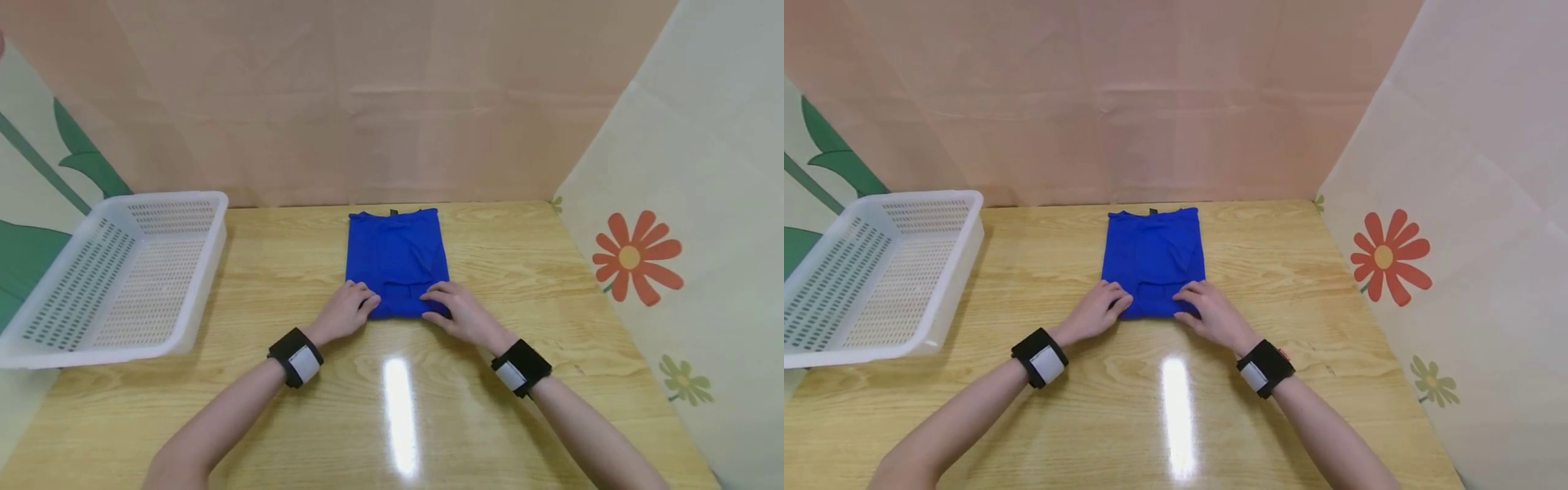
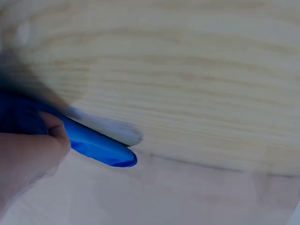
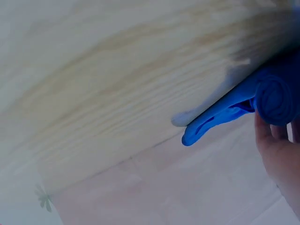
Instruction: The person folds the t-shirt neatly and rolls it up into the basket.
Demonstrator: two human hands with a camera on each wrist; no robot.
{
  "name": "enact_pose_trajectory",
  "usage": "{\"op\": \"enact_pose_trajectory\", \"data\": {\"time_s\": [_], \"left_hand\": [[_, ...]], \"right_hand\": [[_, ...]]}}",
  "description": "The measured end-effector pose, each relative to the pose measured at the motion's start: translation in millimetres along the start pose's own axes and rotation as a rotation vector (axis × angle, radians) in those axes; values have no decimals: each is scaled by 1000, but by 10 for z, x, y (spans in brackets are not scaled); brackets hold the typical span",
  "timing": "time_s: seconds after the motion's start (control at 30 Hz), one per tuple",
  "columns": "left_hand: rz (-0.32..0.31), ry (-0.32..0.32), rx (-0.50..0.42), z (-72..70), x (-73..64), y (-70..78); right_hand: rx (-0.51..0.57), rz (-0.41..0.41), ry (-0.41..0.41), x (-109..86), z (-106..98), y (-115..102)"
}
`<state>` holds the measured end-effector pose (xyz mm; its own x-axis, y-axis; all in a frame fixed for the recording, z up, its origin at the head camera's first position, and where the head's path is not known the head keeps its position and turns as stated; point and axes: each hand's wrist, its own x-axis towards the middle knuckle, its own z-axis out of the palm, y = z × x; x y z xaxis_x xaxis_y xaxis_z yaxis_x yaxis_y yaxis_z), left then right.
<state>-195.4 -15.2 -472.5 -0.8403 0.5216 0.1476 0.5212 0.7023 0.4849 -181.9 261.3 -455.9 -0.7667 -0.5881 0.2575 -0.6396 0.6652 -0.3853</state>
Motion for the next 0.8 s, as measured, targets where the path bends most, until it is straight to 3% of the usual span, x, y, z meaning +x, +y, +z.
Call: {"op": "enact_pose_trajectory", "data": {"time_s": [0.2,0.3,0.43,0.57,0.7,0.8], "left_hand": [[-132,-33,7,0,96,-17],[-147,-34,24,7,118,-13],[-124,11,95,26,124,7],[-39,76,247,55,93,23],[130,144,430,79,43,28],[242,187,516,86,10,25]], "right_hand": [[-113,-29,40,7,62,-72],[-115,-15,77,25,84,-86],[-55,34,83,77,87,-67],[53,102,61,164,84,4],[116,175,7,258,69,100],[164,233,-61,318,41,163]]}}
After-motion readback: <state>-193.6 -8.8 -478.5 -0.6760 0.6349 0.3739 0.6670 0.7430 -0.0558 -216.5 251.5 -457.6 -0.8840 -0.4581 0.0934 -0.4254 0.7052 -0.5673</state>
